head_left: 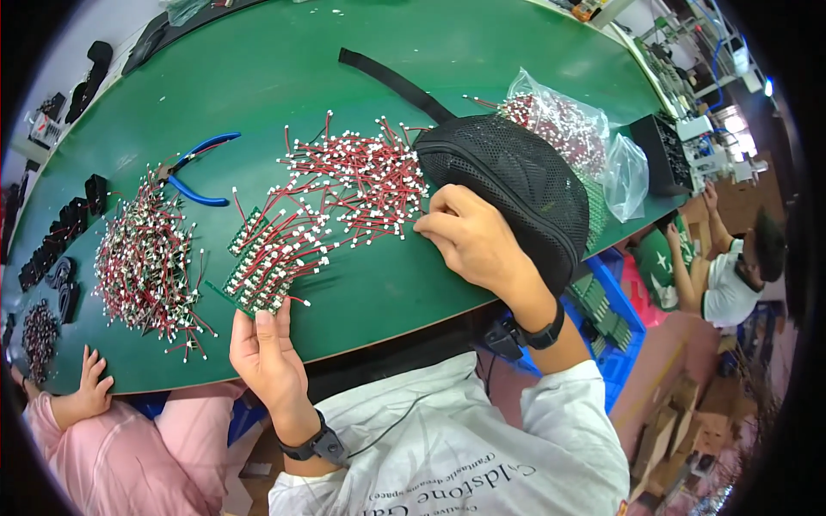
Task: The person picks up a circuit board and inserts small wires into it one at a time. After filling the board, they place it into a blue bin and retrieve a new circuit board to continue the process.
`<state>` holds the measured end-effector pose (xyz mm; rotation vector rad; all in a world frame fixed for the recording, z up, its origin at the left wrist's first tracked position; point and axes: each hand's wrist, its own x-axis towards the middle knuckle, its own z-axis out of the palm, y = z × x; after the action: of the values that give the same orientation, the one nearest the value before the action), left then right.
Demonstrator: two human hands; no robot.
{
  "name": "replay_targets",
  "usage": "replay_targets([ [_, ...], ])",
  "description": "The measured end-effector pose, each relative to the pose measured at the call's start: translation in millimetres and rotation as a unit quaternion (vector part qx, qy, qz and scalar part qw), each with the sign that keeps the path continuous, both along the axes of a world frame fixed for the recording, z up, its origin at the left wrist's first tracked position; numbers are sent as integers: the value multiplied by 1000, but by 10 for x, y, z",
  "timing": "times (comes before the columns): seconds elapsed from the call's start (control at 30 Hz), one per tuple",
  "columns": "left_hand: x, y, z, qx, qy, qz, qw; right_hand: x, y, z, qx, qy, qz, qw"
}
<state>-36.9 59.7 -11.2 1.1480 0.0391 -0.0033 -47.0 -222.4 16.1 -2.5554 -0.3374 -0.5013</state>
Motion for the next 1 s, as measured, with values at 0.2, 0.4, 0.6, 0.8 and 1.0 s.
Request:
replay_targets([
  [0.2, -10, -24, 33, -6, 2, 9, 1000, 188, 105, -20, 40, -112, 44, 992],
  [0.4, 0, -217, 56, -35, 1, 3, 999, 383, 393, 277, 298, -66, 12, 952],
  [0.6, 19, -255, 84, -25, 14, 26, 999, 347, 821, 406, 398, 53, 81, 912],
  [0.8, -11, -256, 45, -25, -7, 20, 999, 79, 1212, 244, 327, 1, 149, 933],
  [1.0, -81, -269, 62, 30, -34, 37, 998, 161, 1352, 82, 288, 36, 83, 953],
])
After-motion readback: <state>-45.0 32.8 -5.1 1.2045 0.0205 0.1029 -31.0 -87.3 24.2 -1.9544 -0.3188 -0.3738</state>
